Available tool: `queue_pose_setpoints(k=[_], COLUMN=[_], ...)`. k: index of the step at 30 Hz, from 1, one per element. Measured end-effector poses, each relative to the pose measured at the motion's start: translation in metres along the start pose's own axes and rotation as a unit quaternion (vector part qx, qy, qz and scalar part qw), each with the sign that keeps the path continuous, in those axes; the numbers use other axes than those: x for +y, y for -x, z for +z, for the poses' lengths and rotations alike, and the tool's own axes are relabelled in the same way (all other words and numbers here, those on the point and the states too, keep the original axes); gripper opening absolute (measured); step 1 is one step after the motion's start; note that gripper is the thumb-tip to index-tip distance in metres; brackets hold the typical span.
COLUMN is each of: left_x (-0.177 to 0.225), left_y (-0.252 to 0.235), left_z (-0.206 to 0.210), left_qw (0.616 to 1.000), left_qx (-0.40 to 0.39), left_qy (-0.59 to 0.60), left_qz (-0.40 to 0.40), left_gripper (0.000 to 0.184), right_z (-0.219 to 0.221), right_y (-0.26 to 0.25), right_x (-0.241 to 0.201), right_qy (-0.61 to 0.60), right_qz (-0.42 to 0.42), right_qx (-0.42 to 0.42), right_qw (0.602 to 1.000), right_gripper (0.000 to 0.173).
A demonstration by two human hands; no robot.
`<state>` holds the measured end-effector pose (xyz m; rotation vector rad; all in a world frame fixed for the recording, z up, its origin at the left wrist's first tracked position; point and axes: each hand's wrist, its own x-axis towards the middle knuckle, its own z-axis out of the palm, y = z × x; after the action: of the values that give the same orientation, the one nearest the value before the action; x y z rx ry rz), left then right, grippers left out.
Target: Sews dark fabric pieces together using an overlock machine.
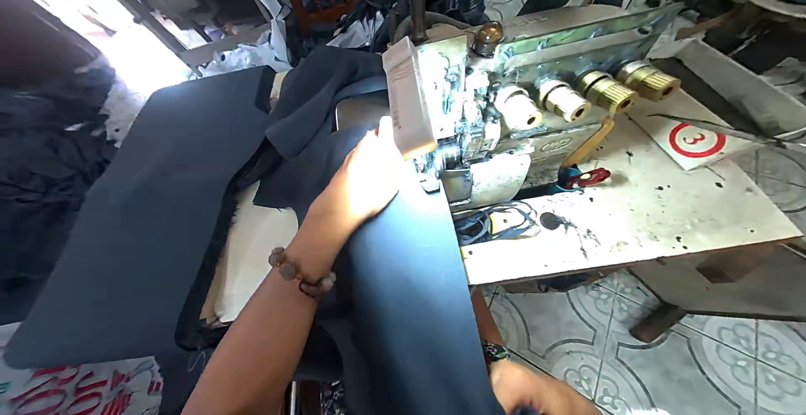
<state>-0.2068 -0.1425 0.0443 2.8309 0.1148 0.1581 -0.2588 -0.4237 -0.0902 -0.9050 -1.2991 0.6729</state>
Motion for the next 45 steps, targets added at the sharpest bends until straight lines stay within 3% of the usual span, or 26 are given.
queue_pose_setpoints(k=[2, 5, 8, 9, 10, 12, 15, 17, 19, 20, 23, 25, 28, 31, 33, 36, 39, 42, 45], left_x=[0.001, -0.012, -0.014, -0.025, -0.047, -0.056, -0.035, -0.027, -0.043, -0.054, -0.076, -0.074, -0.064, -0.056, -0.052, -0.059, -0.077, -0.075, -0.053], left_y=[-0.024, -0.062, -0.089, -0.102, -0.121, -0.133, -0.079, 0.001, 0.073, 0.105, 0.152, 0.142, 0.092, 0.029, -0.011, -0.051, -0.052, -0.003, 0.071], left_z=[-0.003, -0.005, -0.012, -0.003, 0.018, 0.018, -0.003, -0.003, 0.019, 0.031, 0.035, 0.009, -0.033, -0.053, -0.059, -0.051, -0.036, -0.050, -0.042], left_qw=[1.000, 0.998, 1.000, 0.998, 0.984, 0.980, 0.986, 0.989, 0.990, 0.992, 0.993, 0.988, 0.983, 0.978, 0.977, 0.984, 0.995, 0.995, 0.959], left_qx=[0.003, 0.029, 0.017, 0.062, 0.169, 0.194, 0.165, 0.132, 0.119, 0.111, 0.107, 0.112, 0.111, 0.102, 0.095, 0.117, 0.083, -0.056, -0.248], left_qy=[0.016, 0.049, 0.017, 0.002, -0.008, -0.006, 0.030, 0.064, 0.069, 0.049, -0.023, -0.075, -0.052, 0.003, 0.026, 0.014, 0.018, -0.067, -0.111], left_qz=[-0.015, 0.024, 0.000, 0.017, 0.060, 0.044, 0.006, 0.002, -0.015, -0.023, -0.048, -0.077, -0.134, -0.180, -0.188, -0.136, -0.045, -0.055, -0.081], left_gripper=[0.052, 0.058, 0.066, 0.068, 0.066, 0.058, 0.053, 0.062, 0.080, 0.075, 0.028, 0.027, 0.029, 0.035, 0.040, 0.042, 0.048, 0.068, 0.105], right_z=[-0.004, -0.009, -0.015, -0.017, -0.020, -0.022, -0.025, -0.030, -0.040, -0.046, -0.054, -0.048, -0.036, -0.023, -0.018, -0.023, -0.033, -0.044, -0.051], right_y=[-0.004, -0.011, -0.022, -0.027, -0.033, -0.045, -0.062, -0.064, -0.063, -0.061, -0.063, -0.074, -0.098, -0.128, -0.141, -0.140, -0.124, -0.095, -0.078], right_x=[0.005, 0.017, 0.024, 0.024, 0.024, 0.022, 0.013, 0.010, 0.005, 0.004, 0.005, 0.010, 0.014, 0.011, 0.008, 0.015, 0.024, 0.036, 0.048], right_qy=[0.029, 0.078, 0.135, 0.153, 0.170, 0.188, 0.171, 0.145, 0.122, 0.107, -0.006, -0.141, -0.294, -0.379, -0.384, -0.278, -0.022, 0.278, 0.379], right_qz=[0.012, 0.029, 0.069, 0.084, 0.096, 0.118, 0.153, 0.161, 0.171, 0.174, 0.187, 0.184, 0.145, 0.114, 0.115, 0.119, 0.114, 0.087, 0.052], right_qx=[0.059, 0.148, 0.237, 0.264, 0.282, 0.317, 0.336, 0.317, 0.277, 0.255, 0.230, 0.240, 0.280, 0.342, 0.357, 0.307, 0.287, 0.308, 0.299], right_qw=[0.998, 0.985, 0.959, 0.949, 0.939, 0.922, 0.913, 0.923, 0.938, 0.945, 0.955, 0.943, 0.902, 0.852, 0.844, 0.902, 0.951, 0.905, 0.874], right_gripper=[0.030, 0.024, 0.023, 0.021, 0.020, 0.017, 0.016, 0.018, 0.019, 0.019, 0.019, 0.025, 0.028, 0.032, 0.040, 0.039, 0.034, 0.026, 0.025])
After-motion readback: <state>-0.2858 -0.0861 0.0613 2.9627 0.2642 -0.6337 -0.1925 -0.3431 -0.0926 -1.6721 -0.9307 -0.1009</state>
